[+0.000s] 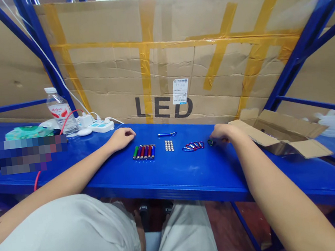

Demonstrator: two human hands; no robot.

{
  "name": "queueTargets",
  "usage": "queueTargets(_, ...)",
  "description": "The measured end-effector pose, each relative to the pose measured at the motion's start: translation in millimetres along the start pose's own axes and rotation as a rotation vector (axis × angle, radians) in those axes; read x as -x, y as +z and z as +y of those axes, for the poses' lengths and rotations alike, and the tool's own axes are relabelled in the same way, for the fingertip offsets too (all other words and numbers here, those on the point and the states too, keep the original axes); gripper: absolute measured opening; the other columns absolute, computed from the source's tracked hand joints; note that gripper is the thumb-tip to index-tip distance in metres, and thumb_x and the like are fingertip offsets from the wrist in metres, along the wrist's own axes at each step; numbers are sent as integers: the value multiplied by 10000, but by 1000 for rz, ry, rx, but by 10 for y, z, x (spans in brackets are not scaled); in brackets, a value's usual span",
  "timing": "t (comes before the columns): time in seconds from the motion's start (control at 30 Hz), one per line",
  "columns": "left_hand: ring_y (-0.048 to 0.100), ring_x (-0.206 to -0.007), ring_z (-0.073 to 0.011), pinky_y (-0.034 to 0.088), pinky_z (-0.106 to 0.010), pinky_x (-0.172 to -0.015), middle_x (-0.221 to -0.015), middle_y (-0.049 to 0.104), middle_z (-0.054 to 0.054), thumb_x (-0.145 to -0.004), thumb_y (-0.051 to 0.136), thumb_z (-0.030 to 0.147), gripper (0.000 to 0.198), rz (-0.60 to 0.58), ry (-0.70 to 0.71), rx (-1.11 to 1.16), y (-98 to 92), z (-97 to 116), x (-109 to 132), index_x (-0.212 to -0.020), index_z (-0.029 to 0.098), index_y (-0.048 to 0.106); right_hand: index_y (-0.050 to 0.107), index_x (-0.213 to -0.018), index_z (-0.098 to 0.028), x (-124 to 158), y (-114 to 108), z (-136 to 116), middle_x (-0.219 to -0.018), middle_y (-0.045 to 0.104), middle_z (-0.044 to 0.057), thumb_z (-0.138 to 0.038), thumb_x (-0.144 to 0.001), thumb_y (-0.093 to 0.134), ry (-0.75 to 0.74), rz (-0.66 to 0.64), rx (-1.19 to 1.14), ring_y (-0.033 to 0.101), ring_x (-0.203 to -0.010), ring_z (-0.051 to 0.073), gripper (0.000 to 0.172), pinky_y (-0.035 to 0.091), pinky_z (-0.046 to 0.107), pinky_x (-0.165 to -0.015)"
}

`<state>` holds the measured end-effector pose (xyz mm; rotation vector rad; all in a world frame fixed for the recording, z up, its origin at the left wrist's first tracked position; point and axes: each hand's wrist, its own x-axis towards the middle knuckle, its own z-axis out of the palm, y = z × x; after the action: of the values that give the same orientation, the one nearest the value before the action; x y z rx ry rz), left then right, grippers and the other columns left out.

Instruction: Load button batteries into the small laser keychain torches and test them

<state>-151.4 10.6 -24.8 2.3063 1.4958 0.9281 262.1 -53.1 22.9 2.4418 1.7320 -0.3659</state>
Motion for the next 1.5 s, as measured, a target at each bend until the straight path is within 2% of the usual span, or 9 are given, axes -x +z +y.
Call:
queueTargets(0.07, 664, -857, -245, 496, -357, -840, -910, 743, -61, -704, 542, 312, 232, -2, -3, 2, 2, -12, -6, -814, 197, 711, 717, -936, -144, -55, -8, 55, -628, 643, 77, -196, -757, 642, -80, 48, 10, 609, -552, 192, 201, 450, 277, -505)
queueTargets(0.13, 664, -860, -247, 496, -360, -840, -906, 742, -62, -702, 542, 310, 230, -4, -5, 6, 3, -18, -9, -811, 198, 710, 702, -1052, -185, -93, -5, 87, -626, 634, 31, -132, -711, 646, -179, 37, -1, 593, -542, 169, 350, 433, 252, -500)
queueTargets(0.2, 665, -867, -247, 496, -359, -840, -906, 742, -63, -704, 540, 308, 225, -5, -3, 10, 1, -20, -9, -808, 199, 707, 698, -1057, -215, -110, 7, 96, -613, 617, -3, -100, -677, 650, -243, 0, -10, 572, -531, 149, 400, 418, 234, -494)
queueTargets(0.37, 666, -882, -248, 492, -364, -854, -923, 742, -71, -708, 536, 315, 229, -9, -5, 12, -9, -13, -6, -810, 196, 703, 689, -847, -191, -109, 36, 93, -605, 608, -11, -117, -665, 651, -278, -80, -68, 553, -528, 130, 200, 425, 224, -498)
queueTargets(0.47, 666, -886, -246, 491, -361, -860, -923, 743, -67, -703, 537, 314, 224, -11, -4, 12, -11, -8, -5, -801, 198, 701, 680, -796, -183, -102, 42, 85, -597, 608, -7, -129, -656, 661, -295, -92, -87, 557, -542, 129, 151, 424, 218, -509)
queueTargets(0.73, 670, -878, -247, 502, -354, -838, -898, 751, -61, -709, 569, 321, 191, -10, 5, 33, -11, -5, 2, -776, 209, 708, 694, -782, -177, -52, 48, -15, -601, 609, -16, -84, -641, 626, -387, -79, -60, 551, -551, 119, 181, 397, 213, -523)
queueTargets(1.03, 669, -852, -240, 504, -345, -823, -869, 744, -52, -704, 592, 326, 187, -16, 1, 63, -20, 10, 15, -775, 203, 713, 691, -915, -173, -123, 79, -31, -683, 652, -5, -109, -668, 668, -383, -32, -31, 591, -617, 136, 257, 402, 217, -542)
queueTargets(1.27, 658, -777, -206, 505, -319, -766, -795, 724, -35, -690, 598, 339, 200, -126, 40, 125, -59, 58, 44, -775, 196, 708, 692, -995, -159, -38, 9, -46, -741, 690, 24, -118, -712, 654, -371, 14, -11, 634, -705, 157, 288, 408, 218, -565)
queueTargets(1.5, 642, -734, -197, 498, -303, -733, -754, 722, -30, -650, 593, 333, 194, -272, 53, 185, -67, 118, 72, -721, 200, 713, 684, -1029, -141, -19, 10, -108, -868, 728, 52, -141, -728, 657, -454, 64, -140, 670, -754, 165, 302, 457, 209, -616)
